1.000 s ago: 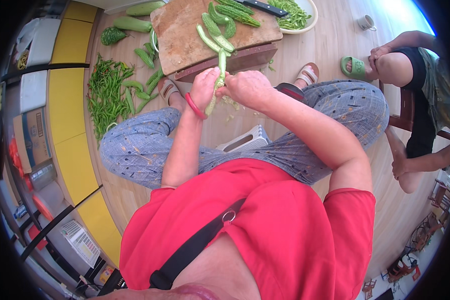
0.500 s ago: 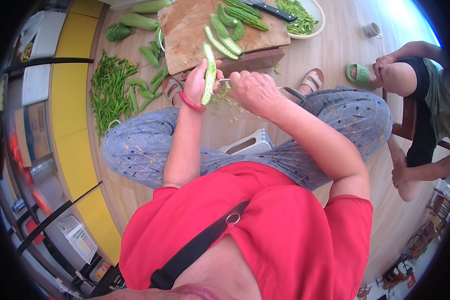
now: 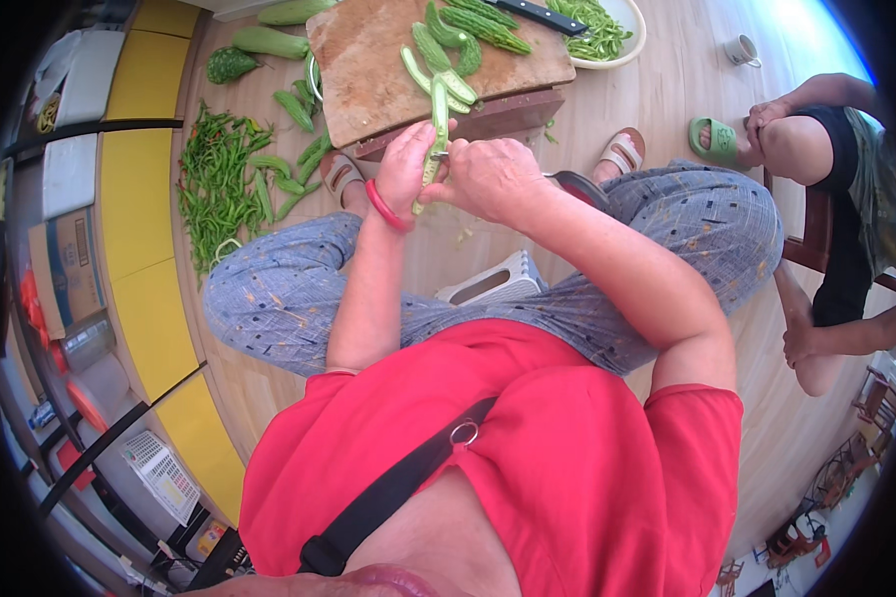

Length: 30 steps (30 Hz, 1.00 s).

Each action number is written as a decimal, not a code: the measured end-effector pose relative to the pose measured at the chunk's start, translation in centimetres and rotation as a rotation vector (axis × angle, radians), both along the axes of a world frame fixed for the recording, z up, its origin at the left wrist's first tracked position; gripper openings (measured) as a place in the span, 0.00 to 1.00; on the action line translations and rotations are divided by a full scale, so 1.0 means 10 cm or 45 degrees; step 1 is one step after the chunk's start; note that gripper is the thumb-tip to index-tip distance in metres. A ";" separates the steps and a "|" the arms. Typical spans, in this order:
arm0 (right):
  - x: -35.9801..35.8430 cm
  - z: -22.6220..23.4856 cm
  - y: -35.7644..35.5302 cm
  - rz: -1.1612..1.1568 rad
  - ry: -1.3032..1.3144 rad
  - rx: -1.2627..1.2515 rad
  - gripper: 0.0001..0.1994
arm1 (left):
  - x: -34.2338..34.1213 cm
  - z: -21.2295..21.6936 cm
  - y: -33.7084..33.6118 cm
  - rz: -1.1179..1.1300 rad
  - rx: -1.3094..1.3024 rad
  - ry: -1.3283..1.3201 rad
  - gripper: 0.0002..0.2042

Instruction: The person peels the skin of bitter melons with a knife and removes the seeds with a spoon.

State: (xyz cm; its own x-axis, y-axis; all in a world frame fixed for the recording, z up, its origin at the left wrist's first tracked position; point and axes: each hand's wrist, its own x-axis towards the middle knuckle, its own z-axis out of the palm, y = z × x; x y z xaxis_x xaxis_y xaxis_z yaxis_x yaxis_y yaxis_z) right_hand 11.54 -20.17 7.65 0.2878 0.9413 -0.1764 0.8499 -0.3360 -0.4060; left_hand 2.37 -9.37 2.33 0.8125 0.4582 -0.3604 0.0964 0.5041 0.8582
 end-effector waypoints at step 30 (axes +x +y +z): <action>-0.22 -0.14 -0.16 0.190 0.039 0.022 0.22 | 0.04 -0.13 0.26 0.169 -0.345 -0.080 0.16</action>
State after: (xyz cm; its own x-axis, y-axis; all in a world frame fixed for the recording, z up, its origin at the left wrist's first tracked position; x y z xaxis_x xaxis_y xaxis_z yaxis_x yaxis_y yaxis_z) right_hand 9.33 -21.74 6.30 0.1393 0.9762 -0.1663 0.8771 -0.1996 -0.4369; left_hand 2.81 -6.77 1.05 0.7762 0.4560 -0.4353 -0.0347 0.7204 0.6927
